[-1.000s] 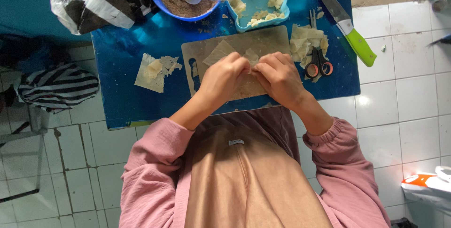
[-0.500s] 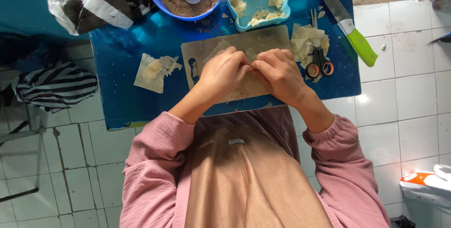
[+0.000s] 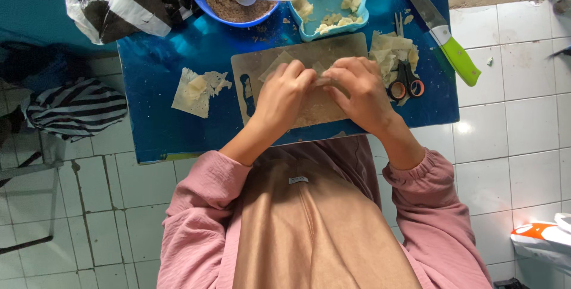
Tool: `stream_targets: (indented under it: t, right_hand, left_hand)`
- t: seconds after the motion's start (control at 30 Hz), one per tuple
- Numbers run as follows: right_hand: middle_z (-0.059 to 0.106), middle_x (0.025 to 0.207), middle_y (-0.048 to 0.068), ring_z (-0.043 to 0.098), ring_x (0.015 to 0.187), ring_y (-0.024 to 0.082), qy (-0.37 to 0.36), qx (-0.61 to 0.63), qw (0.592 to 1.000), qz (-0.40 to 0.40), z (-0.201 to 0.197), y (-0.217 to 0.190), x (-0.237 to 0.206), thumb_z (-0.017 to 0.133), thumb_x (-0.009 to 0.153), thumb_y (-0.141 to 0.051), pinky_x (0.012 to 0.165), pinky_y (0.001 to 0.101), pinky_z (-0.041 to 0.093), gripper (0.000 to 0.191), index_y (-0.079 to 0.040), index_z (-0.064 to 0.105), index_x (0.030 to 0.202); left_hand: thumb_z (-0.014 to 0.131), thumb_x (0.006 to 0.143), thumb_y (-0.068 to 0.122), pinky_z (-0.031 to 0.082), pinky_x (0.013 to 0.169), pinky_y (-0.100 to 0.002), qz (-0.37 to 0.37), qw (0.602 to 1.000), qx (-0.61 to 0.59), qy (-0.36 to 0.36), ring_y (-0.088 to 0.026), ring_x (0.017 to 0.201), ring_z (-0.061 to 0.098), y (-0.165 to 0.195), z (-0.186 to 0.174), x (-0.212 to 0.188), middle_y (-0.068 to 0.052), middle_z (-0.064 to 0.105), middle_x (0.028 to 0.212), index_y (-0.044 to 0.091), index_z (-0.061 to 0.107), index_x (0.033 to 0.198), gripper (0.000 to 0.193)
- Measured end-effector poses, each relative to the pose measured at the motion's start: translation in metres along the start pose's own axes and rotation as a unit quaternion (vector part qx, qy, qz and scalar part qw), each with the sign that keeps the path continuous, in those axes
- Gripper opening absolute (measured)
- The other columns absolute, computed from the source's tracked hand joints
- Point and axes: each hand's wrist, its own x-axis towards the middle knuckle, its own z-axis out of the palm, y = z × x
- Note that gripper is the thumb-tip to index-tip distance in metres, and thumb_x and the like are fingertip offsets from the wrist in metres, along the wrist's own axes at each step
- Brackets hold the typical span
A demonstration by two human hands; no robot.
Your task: The person sits on the floor at a low table and folds thin pastry wrappers into filled parcels. They place filling onto a wrapper using a spoon, fold and pinch the wrapper closed, and set the finished parcel aside, repeating the process with more wrappers.
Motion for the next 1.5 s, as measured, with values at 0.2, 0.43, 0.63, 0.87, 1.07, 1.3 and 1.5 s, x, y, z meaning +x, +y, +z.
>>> stream_targets:
  t: [0.2,0.43,0.63,0.87,1.07,1.3,1.5]
  right_hand:
    - [0.064,0.104,0.005,0.06,0.104,0.029,-0.071,0.009,0.997,0.003,0.006,0.005,0.009,0.079,0.083,-0.006,0.09,0.0431,0.042,0.023,-0.009,0.068,0.103]
    - [0.06,0.107,0.008,0.056,0.107,0.031,-0.105,0.014,0.994,0.033,0.001,0.008,0.014,0.072,0.091,-0.008,0.091,0.0435,0.042,0.016,-0.007,0.065,0.106]
    - [0.06,0.106,0.008,0.057,0.105,0.032,-0.049,0.019,0.996,0.075,0.005,-0.001,0.009,0.072,0.094,-0.009,0.092,0.044,0.042,0.012,-0.008,0.067,0.105]
    - [0.064,0.117,0.005,0.059,0.114,0.026,0.012,-0.134,0.991,-0.005,0.008,-0.01,-0.001,0.074,0.09,-0.005,0.099,0.0429,0.043,0.023,-0.008,0.072,0.113]
    - [0.062,0.123,0.006,0.058,0.117,0.026,0.022,-0.164,0.986,-0.022,0.012,-0.013,0.005,0.071,0.092,-0.006,0.101,0.0421,0.041,0.032,-0.006,0.073,0.124]
    - [0.061,0.124,0.006,0.057,0.118,0.025,0.008,-0.207,0.977,-0.048,0.014,-0.009,0.02,0.072,0.095,-0.01,0.1,0.0407,0.041,0.024,-0.006,0.072,0.119]
    - [0.06,0.112,0.006,0.057,0.109,0.026,-0.05,-0.199,0.978,-0.04,0.015,0.001,0.048,0.079,0.087,-0.011,0.092,0.0418,0.041,0.017,-0.009,0.069,0.1]
  left_hand:
    - [0.073,0.086,0.012,0.051,0.084,-0.045,-0.032,0.999,-0.013,-0.015,-0.035,0.097,0.061,0.002,-0.002,0.008,-0.012,0.061,0.101,0.008,0.064,0.103,0.019]
    - [0.071,0.086,0.004,0.052,0.091,-0.044,-0.038,0.993,-0.109,-0.006,-0.033,0.105,0.063,0.003,0.004,0.004,-0.009,0.066,0.112,0.007,0.06,0.116,0.032]
    - [0.068,0.088,0.008,0.051,0.092,-0.039,-0.011,0.998,0.06,0.032,-0.026,0.108,0.062,0.011,0.014,-0.012,-0.005,0.063,0.118,0.01,0.066,0.114,0.026]
    - [0.059,0.091,0.013,0.036,0.115,-0.041,0.002,0.971,0.238,0.026,-0.025,0.141,0.045,0.015,0.019,-0.024,-0.009,0.049,0.155,0.005,0.059,0.145,0.054]
    - [0.06,0.095,0.025,0.034,0.116,-0.047,-0.006,0.98,0.201,-0.004,-0.03,0.144,0.042,0.003,0.016,-0.003,-0.013,0.047,0.152,0.002,0.057,0.141,0.051]
    - [0.069,0.096,0.017,0.047,0.095,-0.047,-0.115,0.986,0.091,0.079,-0.033,0.119,0.055,-0.007,-0.017,-0.008,-0.012,0.058,0.128,0.008,0.061,0.136,0.042]
    - [0.078,0.083,0.024,0.048,0.079,-0.049,-0.178,0.975,0.107,0.073,-0.036,0.099,0.058,-0.024,-0.027,-0.008,-0.012,0.058,0.103,0.009,0.064,0.106,0.031]
